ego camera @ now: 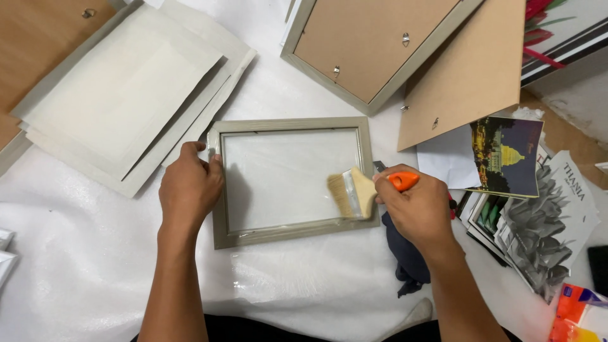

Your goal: Cleaning a picture frame glass and assembling the frame with a backing board

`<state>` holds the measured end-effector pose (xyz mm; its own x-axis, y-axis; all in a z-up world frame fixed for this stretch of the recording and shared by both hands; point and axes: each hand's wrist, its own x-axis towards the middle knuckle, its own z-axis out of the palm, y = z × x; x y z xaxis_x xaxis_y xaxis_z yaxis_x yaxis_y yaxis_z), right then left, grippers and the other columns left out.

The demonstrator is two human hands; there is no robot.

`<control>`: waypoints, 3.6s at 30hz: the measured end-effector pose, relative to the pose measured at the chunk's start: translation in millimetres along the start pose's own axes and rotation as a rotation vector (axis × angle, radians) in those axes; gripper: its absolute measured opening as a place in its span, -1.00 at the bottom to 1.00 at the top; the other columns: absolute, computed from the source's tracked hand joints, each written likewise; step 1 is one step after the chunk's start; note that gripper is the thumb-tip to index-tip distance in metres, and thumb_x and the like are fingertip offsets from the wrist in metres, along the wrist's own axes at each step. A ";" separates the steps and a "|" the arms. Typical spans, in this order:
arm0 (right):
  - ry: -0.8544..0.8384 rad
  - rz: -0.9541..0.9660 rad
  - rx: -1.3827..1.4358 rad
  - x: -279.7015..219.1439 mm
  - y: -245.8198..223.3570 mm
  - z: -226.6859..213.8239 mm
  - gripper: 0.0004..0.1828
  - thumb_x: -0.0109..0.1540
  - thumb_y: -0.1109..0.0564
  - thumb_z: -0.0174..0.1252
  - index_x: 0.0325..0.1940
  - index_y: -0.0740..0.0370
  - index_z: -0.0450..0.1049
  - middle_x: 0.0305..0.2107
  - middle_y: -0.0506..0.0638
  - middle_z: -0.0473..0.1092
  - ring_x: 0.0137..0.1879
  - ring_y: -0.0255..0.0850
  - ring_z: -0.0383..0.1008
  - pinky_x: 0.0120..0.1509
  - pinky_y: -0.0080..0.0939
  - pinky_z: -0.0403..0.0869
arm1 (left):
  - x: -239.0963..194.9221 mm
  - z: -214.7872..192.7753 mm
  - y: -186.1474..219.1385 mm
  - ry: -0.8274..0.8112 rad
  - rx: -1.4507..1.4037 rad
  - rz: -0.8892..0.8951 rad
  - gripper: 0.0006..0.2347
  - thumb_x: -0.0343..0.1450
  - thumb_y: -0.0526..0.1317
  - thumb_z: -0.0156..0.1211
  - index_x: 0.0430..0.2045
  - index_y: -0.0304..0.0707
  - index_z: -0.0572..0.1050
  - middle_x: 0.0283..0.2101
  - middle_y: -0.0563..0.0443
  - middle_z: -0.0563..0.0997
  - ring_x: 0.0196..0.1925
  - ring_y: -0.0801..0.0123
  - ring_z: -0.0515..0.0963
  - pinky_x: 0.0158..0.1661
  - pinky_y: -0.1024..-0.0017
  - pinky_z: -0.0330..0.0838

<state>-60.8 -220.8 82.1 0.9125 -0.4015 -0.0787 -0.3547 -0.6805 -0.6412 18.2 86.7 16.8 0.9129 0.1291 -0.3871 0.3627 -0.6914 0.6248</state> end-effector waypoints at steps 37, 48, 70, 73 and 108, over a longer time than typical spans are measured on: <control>0.106 -0.650 -0.403 0.5 -67.3 125.4 -0.84 0.19 0.11 0.32 -0.19 0.18 0.63 -0.47 0.19 0.52 -0.35 0.18 0.58 -0.30 0.08 0.53 | -20.4 -73.8 -13.0 0.153 -0.368 0.074 -0.63 0.46 -0.18 0.07 0.07 -0.52 0.46 -0.31 -0.30 0.66 -0.20 -0.21 0.69 -0.14 -0.18 0.47; -0.304 -0.480 -0.084 -32.6 -140.5 104.0 -0.89 0.17 0.10 0.32 -0.26 0.10 0.69 -0.47 0.10 0.62 -0.29 0.07 0.67 -0.20 -0.05 0.56 | -14.8 -68.7 -19.9 0.162 -0.378 0.089 -0.63 0.44 -0.17 0.10 0.05 -0.50 0.48 -0.31 -0.29 0.67 -0.19 -0.24 0.69 -0.15 -0.18 0.48; -0.109 0.035 0.159 -37.2 -48.5 70.0 -0.90 0.17 0.09 0.32 -0.29 0.09 0.70 -0.68 0.09 0.53 -0.48 -0.25 0.57 -0.30 -0.24 0.55 | -12.9 -61.7 -16.7 0.083 -0.329 0.159 -0.62 0.45 -0.20 0.10 0.07 -0.55 0.47 -0.28 -0.34 0.67 -0.14 -0.25 0.68 -0.14 -0.16 0.49; 0.037 0.033 -0.112 -14.6 -9.0 31.5 -0.86 0.18 0.03 0.28 -0.27 0.07 0.68 -0.65 0.20 0.47 -0.45 -0.11 0.47 -0.28 -0.05 0.46 | -14.8 -64.4 -16.1 0.093 -0.331 0.176 -0.62 0.44 -0.24 0.11 0.07 -0.61 0.46 -0.28 -0.39 0.65 -0.15 -0.28 0.68 -0.17 -0.13 0.50; -0.064 -0.162 0.074 -25.9 -136.4 130.9 -0.89 0.18 -0.04 0.24 -0.33 -0.07 0.63 -0.67 -0.05 0.52 -0.45 -0.20 0.55 -0.30 -0.20 0.50 | -12.9 -60.3 -11.4 0.040 -0.297 0.148 -0.60 0.45 -0.22 0.11 0.11 -0.59 0.44 -0.22 -0.39 0.65 -0.12 -0.23 0.68 -0.14 -0.13 0.52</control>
<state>-9.4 -37.4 71.6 0.9683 -0.2491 -0.0163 -0.1881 -0.6852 -0.7037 13.5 135.8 55.5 0.9642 0.0750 -0.2544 0.2593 -0.4678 0.8449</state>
